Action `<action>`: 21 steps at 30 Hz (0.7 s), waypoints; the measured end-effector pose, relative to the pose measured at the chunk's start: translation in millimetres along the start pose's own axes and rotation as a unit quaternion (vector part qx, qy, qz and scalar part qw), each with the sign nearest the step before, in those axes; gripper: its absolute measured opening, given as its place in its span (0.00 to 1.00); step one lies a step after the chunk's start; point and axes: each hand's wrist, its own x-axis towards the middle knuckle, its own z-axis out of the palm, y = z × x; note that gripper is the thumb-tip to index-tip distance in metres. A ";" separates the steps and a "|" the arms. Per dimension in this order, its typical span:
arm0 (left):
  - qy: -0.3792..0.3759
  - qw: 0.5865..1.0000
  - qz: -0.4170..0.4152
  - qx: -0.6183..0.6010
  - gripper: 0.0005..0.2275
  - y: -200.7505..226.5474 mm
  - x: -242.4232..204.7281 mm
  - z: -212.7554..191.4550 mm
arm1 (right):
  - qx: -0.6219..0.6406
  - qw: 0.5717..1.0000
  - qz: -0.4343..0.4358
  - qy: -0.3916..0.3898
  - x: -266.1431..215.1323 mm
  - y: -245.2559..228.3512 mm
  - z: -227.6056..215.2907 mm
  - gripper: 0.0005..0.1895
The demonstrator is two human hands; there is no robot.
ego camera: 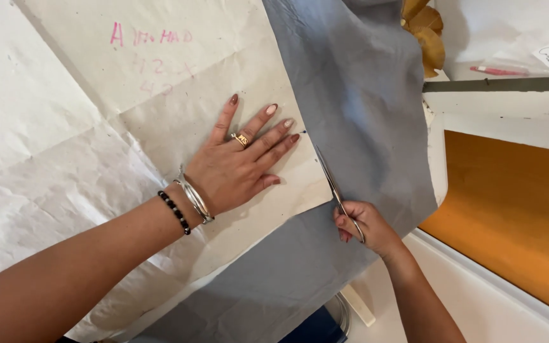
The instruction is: The person uses scissors to cut a piece of grey fabric along the edge of a paper pattern pinned to a table. After cutting, they remove the pins from the pattern and fold the cut fabric piece.
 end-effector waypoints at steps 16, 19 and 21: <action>0.018 1.000 -0.023 0.003 0.28 -0.7 0.5 -3.9 | 0.017 0.999 0.036 0.009 14.2 -17.6 0.7 0.21; 0.012 1.000 -0.024 -0.012 0.28 0.4 1.0 -4.2 | 0.008 1.000 0.021 0.001 20.1 -16.2 1.9 0.22; 0.014 1.000 -0.023 -0.015 0.28 -0.1 1.4 -2.9 | 0.004 1.000 0.017 0.012 20.6 -17.6 4.2 0.22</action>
